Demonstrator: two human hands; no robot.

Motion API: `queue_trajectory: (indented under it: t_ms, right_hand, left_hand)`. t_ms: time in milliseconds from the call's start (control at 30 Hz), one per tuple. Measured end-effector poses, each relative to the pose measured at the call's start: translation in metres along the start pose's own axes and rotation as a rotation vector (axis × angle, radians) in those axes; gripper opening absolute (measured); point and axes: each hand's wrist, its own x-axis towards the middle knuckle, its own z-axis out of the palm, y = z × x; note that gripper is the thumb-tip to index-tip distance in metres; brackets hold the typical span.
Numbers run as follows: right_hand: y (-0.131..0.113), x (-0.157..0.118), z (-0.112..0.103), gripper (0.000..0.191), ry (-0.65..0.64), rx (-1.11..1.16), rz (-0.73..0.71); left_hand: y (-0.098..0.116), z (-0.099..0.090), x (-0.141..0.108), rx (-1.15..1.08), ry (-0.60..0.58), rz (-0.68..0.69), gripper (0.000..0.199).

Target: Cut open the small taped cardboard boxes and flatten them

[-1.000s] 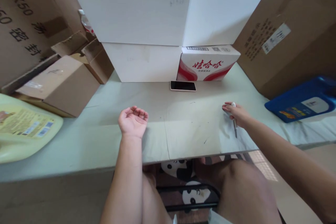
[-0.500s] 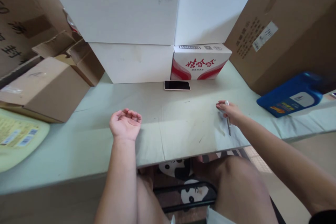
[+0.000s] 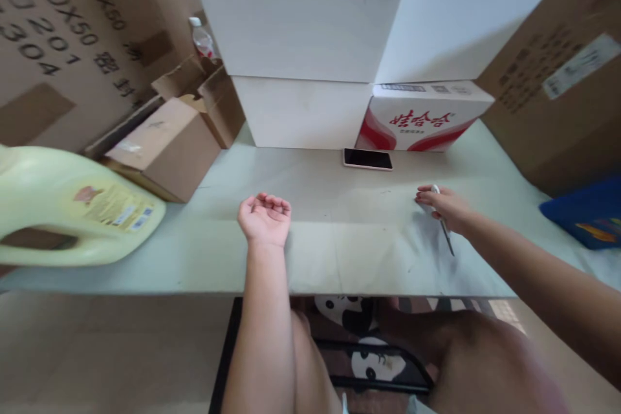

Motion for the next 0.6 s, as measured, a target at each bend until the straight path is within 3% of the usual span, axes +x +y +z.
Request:
queue_trajectory:
  t_ms: [67,167,300,333,367,467,600]
  right_hand:
    - [-0.032,-0.01,0.039,0.02,-0.119,-0.068,-0.094]
    - [-0.092,-0.036,0.117,0.023,-0.325,-0.19,-0.311]
    - [-0.175,-0.101,0.228,0.03,-0.571,-0.322,-0.681]
    - [-0.192,-0.12,0.252,0.036,-0.619,-0.361,-0.805]
    - [-0.207,-0.14,0.274,0.043,-0.659,-0.501,-1.06]
    - [-0.237,-0.187,0.325,0.059,-0.731,-0.58,-1.247]
    - [-0.244,-0.212,0.362,0.059,-0.647,-0.713,-1.23]
  left_hand:
    - [0.009,-0.004,0.002,-0.068,0.019,0.045,0.015]
    - [0.02,-0.008,0.003,-0.15,0.048,0.083,0.02]
    - [0.033,-0.014,0.008,-0.225,0.077,0.073,0.023]
    - [0.035,-0.016,0.009,-0.233,0.079,0.074,0.024]
    - [0.038,-0.018,0.011,-0.232,0.085,0.078,0.025]
    - [0.045,-0.024,0.015,-0.16,0.046,0.131,0.025]
    - [0.051,-0.029,0.02,-0.043,-0.112,0.28,0.024]
